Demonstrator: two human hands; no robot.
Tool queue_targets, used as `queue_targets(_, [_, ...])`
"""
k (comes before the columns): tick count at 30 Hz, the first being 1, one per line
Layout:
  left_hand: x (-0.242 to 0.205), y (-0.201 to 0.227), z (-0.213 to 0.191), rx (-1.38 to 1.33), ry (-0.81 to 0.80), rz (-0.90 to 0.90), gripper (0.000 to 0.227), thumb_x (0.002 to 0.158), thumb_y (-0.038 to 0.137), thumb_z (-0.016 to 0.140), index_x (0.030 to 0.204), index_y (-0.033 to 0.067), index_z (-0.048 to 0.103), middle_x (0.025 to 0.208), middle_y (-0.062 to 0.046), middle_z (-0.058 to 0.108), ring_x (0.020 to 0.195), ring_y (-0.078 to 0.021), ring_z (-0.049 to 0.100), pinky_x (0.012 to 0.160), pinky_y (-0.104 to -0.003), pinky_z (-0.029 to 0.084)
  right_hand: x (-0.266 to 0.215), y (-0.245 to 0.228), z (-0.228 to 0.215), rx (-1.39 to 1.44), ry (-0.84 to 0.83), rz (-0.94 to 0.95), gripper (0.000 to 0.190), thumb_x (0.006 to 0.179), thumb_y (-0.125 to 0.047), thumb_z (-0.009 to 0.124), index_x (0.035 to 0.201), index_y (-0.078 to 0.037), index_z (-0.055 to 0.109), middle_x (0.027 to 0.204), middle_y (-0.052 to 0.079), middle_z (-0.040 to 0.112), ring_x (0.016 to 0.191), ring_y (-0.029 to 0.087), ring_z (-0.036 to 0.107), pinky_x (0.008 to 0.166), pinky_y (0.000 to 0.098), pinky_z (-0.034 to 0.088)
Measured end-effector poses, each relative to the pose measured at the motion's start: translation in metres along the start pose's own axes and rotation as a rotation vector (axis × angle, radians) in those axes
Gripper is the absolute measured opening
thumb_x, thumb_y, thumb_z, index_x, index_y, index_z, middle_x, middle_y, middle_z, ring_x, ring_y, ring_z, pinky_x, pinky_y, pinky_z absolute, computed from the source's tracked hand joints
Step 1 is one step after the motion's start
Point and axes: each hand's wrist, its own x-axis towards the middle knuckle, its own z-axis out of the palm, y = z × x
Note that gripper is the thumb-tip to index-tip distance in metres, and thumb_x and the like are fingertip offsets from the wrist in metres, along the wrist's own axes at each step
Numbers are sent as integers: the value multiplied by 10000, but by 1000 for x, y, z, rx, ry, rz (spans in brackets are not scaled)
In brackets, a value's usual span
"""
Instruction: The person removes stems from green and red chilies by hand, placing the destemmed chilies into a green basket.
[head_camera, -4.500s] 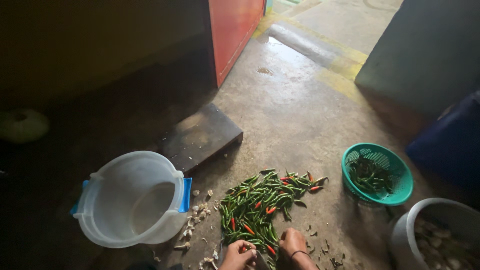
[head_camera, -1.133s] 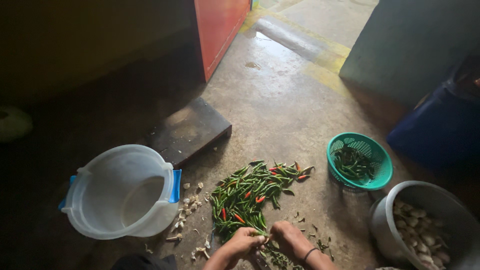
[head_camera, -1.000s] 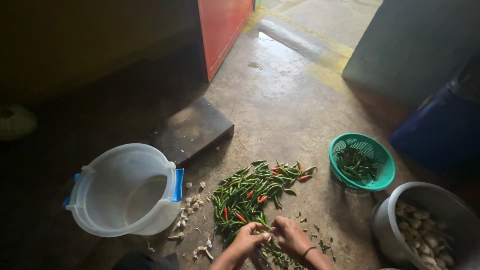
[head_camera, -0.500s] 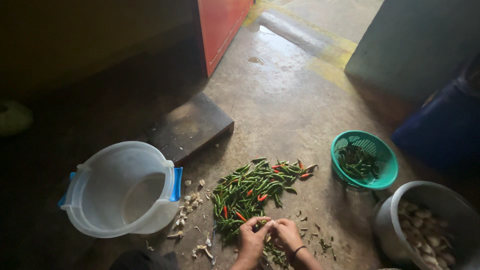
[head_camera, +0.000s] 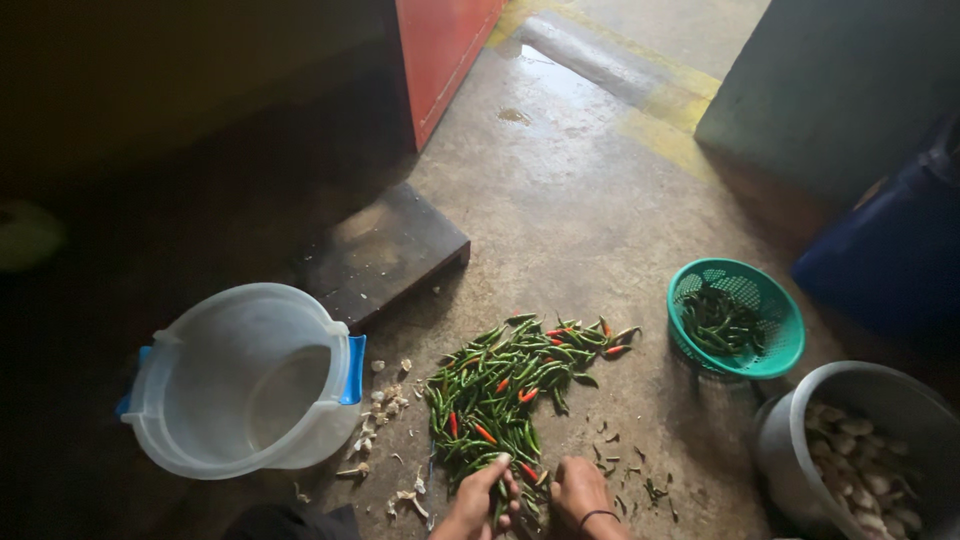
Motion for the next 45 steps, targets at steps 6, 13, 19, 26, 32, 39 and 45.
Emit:
queue_targets(6, [3,-6,-8,87,-85,38,258,952,348,742,918,112,643,725,-14,631,595,-157,627,477,-297,471,3,14,-4,58,-26,108,232,748,-236,758,890,-65,694,915,181,720,934,366,695,856,462,563])
queue_targets(13, [26,-23,-9,110,-67,92,181,944,244,736,1005,77,704,792,-27,679,621,-148,655,503,-317,521,0,18,-18,116,72,179,185,723,-194,724,878,-94,742,882,176,757,893,358,737,825,451,589])
queue_targets(19, [34,-30,-27,119,-29,78,174,956,239,747,993,82,682,788,-28,664,607,-137,632,487,-301,489,1,9,-15,-41,-138,333,335,752,-420,836,880,-117,771,924,159,746,943,328,734,888,432,584])
queue_targets(26, [32,-29,-31,207,-12,111,189,940,220,748,992,42,710,790,-36,704,604,-140,644,487,-311,502,13,19,-3,185,-59,325,266,743,-341,821,825,-93,775,823,139,768,799,274,735,774,399,590])
queue_targets(32, [43,-38,-18,384,-102,463,211,914,126,768,1102,34,792,876,-48,771,687,-94,680,590,-252,537,4,7,-23,1435,-441,483,115,889,-109,723,935,-22,664,713,57,642,563,133,578,501,271,468])
queue_targets(39, [44,-33,-11,529,-117,420,177,924,178,750,1014,26,762,810,-15,727,683,-95,604,608,-262,484,-17,-33,-71,1537,-572,492,107,915,-73,703,970,7,659,786,103,688,627,159,631,576,284,538])
queue_targets(45, [59,-43,-14,519,-188,414,246,1014,286,726,982,43,744,761,-2,665,600,-73,589,543,-246,487,-16,-43,-56,1042,-195,105,121,882,-130,758,822,-27,739,722,97,717,607,148,615,540,298,478])
